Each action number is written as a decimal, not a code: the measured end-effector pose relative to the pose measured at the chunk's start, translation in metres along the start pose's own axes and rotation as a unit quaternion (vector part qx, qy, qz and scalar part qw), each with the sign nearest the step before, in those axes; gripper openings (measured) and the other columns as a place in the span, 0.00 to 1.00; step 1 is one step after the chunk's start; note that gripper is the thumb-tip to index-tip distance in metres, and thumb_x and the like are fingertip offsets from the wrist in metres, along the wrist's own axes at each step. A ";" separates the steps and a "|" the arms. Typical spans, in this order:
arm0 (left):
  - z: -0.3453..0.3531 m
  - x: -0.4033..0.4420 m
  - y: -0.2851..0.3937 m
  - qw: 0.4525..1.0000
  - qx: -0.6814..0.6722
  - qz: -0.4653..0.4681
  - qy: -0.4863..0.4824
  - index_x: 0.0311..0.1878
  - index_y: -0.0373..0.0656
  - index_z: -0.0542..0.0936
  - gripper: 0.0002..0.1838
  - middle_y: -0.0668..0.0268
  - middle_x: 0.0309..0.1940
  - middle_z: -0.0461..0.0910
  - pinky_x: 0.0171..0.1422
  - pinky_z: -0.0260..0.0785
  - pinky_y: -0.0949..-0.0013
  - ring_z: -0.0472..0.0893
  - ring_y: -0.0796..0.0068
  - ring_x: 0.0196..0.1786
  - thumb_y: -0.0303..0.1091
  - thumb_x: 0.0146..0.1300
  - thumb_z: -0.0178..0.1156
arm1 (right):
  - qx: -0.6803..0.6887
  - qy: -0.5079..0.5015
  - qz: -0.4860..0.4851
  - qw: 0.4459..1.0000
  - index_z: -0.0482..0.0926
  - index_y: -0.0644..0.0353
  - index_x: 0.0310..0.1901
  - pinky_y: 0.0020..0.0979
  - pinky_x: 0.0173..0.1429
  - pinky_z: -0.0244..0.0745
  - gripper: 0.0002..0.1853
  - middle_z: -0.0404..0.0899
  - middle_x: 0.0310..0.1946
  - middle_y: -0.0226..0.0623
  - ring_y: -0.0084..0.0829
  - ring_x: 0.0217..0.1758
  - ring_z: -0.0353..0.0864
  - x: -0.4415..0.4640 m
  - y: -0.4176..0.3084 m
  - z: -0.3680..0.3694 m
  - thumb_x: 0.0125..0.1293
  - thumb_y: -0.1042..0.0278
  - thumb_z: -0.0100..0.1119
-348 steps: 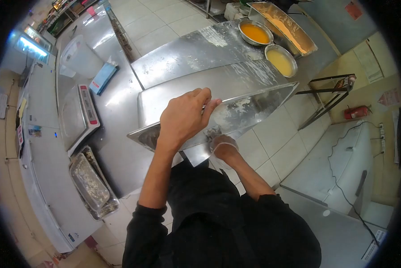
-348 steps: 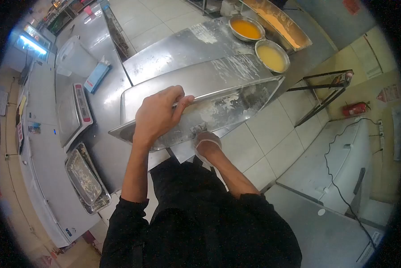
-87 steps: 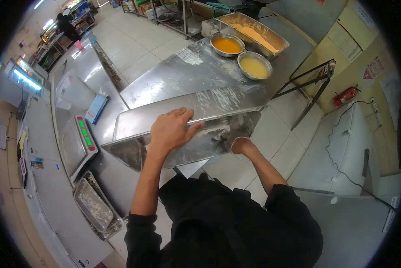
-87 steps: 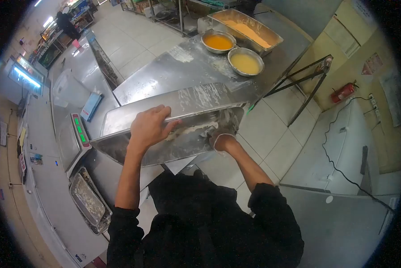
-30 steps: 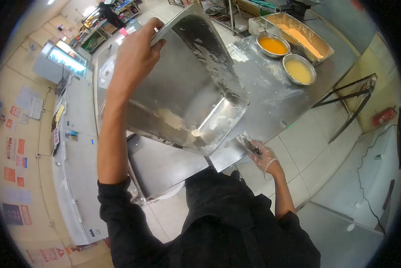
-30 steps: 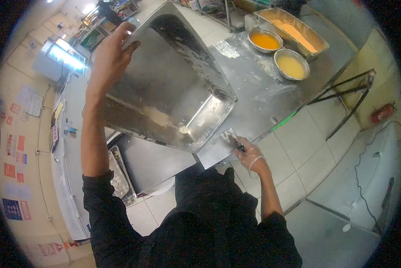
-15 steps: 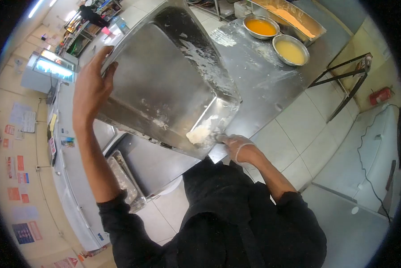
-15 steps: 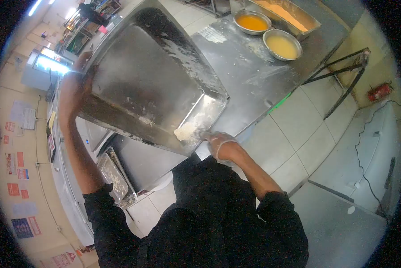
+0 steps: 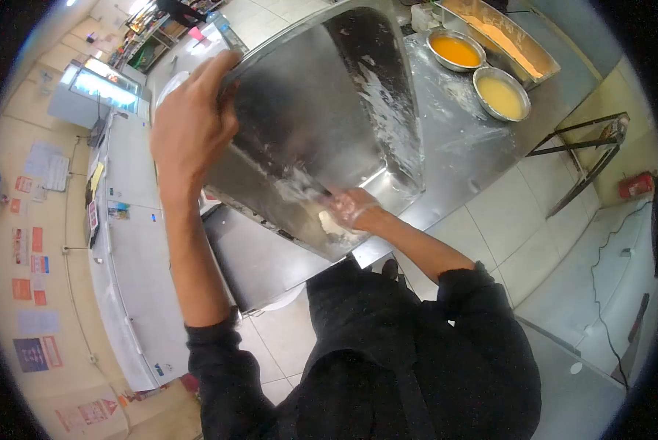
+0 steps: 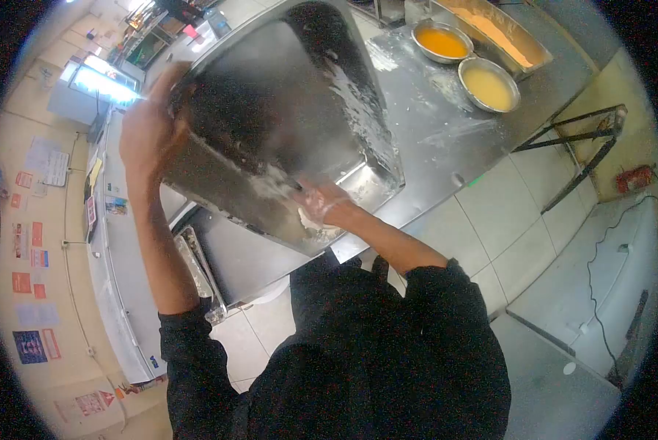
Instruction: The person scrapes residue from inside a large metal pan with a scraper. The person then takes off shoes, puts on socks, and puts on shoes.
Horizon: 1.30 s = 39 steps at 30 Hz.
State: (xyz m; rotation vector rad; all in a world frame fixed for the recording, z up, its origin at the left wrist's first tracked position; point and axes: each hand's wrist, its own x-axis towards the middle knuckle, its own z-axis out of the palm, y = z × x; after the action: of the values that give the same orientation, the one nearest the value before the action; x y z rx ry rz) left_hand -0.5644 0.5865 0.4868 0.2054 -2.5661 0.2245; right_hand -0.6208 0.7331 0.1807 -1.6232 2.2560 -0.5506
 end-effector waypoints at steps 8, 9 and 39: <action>0.002 0.004 0.010 0.996 0.084 -0.025 -0.026 0.60 0.61 0.76 0.21 0.55 0.48 0.84 0.46 0.76 0.51 0.84 0.48 0.44 0.36 0.63 0.62 | -0.014 0.020 0.028 0.999 0.54 0.41 0.76 0.44 0.47 0.84 0.35 0.57 0.73 0.56 0.48 0.46 0.85 -0.012 -0.014 -0.024 0.68 0.64 0.51; 0.004 0.003 0.009 0.995 0.094 -0.023 -0.017 0.61 0.60 0.76 0.21 0.55 0.47 0.84 0.46 0.76 0.51 0.84 0.48 0.44 0.37 0.63 0.62 | -0.011 0.022 0.035 0.999 0.54 0.41 0.76 0.44 0.47 0.84 0.35 0.57 0.73 0.56 0.48 0.46 0.85 -0.002 -0.016 -0.013 0.68 0.64 0.51; -0.010 -0.008 0.030 0.996 0.075 -0.046 0.022 0.53 0.54 0.79 0.20 0.64 0.44 0.84 0.45 0.75 0.53 0.84 0.56 0.43 0.26 0.55 0.57 | -0.043 -0.163 0.143 0.975 0.84 0.61 0.42 0.45 0.55 0.78 0.14 0.84 0.43 0.53 0.49 0.48 0.85 -0.127 0.064 -0.001 0.58 0.69 0.52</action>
State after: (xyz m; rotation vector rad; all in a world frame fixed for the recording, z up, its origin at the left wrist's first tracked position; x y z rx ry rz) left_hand -0.5579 0.6185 0.4872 0.3686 -2.4897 0.3837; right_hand -0.6345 0.8722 0.1539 -1.2805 2.2275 -0.1059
